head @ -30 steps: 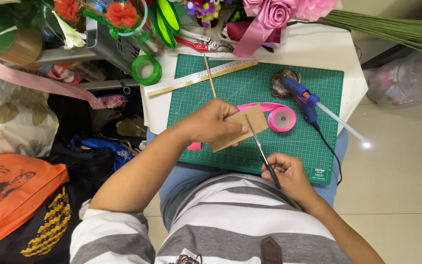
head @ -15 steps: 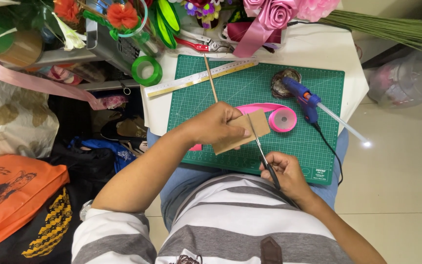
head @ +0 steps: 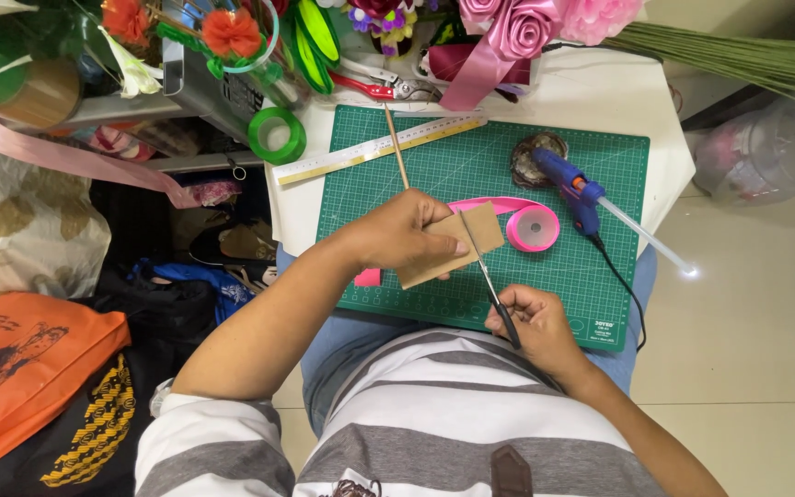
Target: The person cuts a small piece of cardboard and a pink ribbon, then wraps the ribbon around the cardboard piece, folding and adjusting it to form a decorative bow-like shape.
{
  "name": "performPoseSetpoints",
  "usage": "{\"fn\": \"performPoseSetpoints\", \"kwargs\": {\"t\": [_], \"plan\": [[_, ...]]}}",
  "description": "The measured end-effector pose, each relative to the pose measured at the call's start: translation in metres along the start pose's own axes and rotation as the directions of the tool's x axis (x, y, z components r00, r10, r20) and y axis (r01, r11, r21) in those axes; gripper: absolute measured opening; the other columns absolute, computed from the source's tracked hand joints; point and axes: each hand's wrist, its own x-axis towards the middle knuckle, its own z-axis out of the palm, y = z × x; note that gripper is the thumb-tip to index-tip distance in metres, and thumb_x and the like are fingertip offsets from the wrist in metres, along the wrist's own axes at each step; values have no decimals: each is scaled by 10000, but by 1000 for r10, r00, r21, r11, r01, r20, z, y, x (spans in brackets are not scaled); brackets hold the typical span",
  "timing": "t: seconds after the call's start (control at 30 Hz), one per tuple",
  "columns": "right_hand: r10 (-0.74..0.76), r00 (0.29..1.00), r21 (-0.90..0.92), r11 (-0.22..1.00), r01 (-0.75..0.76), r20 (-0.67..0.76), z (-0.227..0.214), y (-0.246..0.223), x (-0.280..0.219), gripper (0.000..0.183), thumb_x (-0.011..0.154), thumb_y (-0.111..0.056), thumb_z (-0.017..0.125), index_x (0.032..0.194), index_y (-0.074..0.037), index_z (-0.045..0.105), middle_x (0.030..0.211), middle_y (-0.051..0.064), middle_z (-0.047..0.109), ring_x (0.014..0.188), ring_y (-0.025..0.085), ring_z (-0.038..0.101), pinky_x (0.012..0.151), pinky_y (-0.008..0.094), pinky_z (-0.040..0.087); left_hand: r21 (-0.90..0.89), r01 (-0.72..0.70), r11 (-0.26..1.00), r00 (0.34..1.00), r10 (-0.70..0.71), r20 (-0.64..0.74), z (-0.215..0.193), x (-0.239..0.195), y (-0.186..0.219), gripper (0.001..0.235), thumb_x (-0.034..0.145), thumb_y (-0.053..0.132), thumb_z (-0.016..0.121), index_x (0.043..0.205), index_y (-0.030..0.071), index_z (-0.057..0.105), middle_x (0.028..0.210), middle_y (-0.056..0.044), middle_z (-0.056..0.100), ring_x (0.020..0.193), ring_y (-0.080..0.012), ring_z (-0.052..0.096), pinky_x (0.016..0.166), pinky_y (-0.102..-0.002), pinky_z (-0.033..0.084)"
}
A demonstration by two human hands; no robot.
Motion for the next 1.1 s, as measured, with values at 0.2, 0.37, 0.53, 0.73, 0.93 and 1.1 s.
{"fn": "performPoseSetpoints", "kwargs": {"t": [0.2, 0.37, 0.53, 0.73, 0.93, 1.1], "plan": [[-10, 1000, -13, 1000, 9, -22, 2, -5, 1, 193, 757, -72, 887, 821, 38, 742, 521, 52, 612, 467, 34, 531, 452, 157, 388, -12, 1, 1000, 1000, -1, 10, -1, 3, -2, 107, 849, 45, 686, 874, -50, 728, 720, -177, 749, 604, -214, 754, 575, -278, 617], [-16, 999, -16, 1000, 15, -35, 1, 0, 4, 165, 770, -60, 870, 820, 30, 742, 525, 37, 604, 475, 21, 520, 462, 147, 379, -8, -5, 1000, 1000, 5, 11, -1, 5, -5, 115, 850, 49, 687, 886, -53, 727, 726, -177, 749, 613, -214, 756, 582, -286, 621], [-14, 999, -19, 1000, 14, -39, 3, 0, 6, 168, 768, -68, 875, 815, 28, 746, 520, 57, 617, 464, 32, 506, 460, 152, 366, -13, -5, 1000, 1000, 5, 13, -4, 6, -5, 135, 845, 43, 698, 913, -70, 726, 720, -174, 748, 603, -217, 755, 572, -281, 618], [-22, 999, -42, 999, 20, -45, 5, -2, 9, 145, 774, -56, 859, 806, 26, 744, 515, 58, 611, 462, 34, 495, 454, 162, 358, -13, -20, 1000, 1000, 21, 14, -6, 6, -7, 137, 854, 46, 694, 916, -74, 721, 726, -187, 746, 610, -224, 755, 575, -290, 623], [-37, 999, -37, 999, 36, -22, 1, 11, 15, 182, 754, -71, 888, 809, 20, 741, 514, 28, 610, 457, 18, 500, 459, 145, 371, -18, -31, 999, 999, 32, 28, -10, 7, -10, 135, 858, 50, 699, 913, -72, 719, 726, -187, 748, 605, -223, 754, 564, -280, 619], [-61, 998, -48, 997, 62, 22, 7, -7, 16, 208, 743, -84, 895, 829, 29, 743, 513, 39, 616, 454, 29, 518, 455, 150, 380, -54, -8, 999, 997, 13, 80, -4, 10, -22, 135, 847, 45, 705, 913, -72, 715, 752, -206, 748, 615, -225, 751, 567, -289, 623]]}}
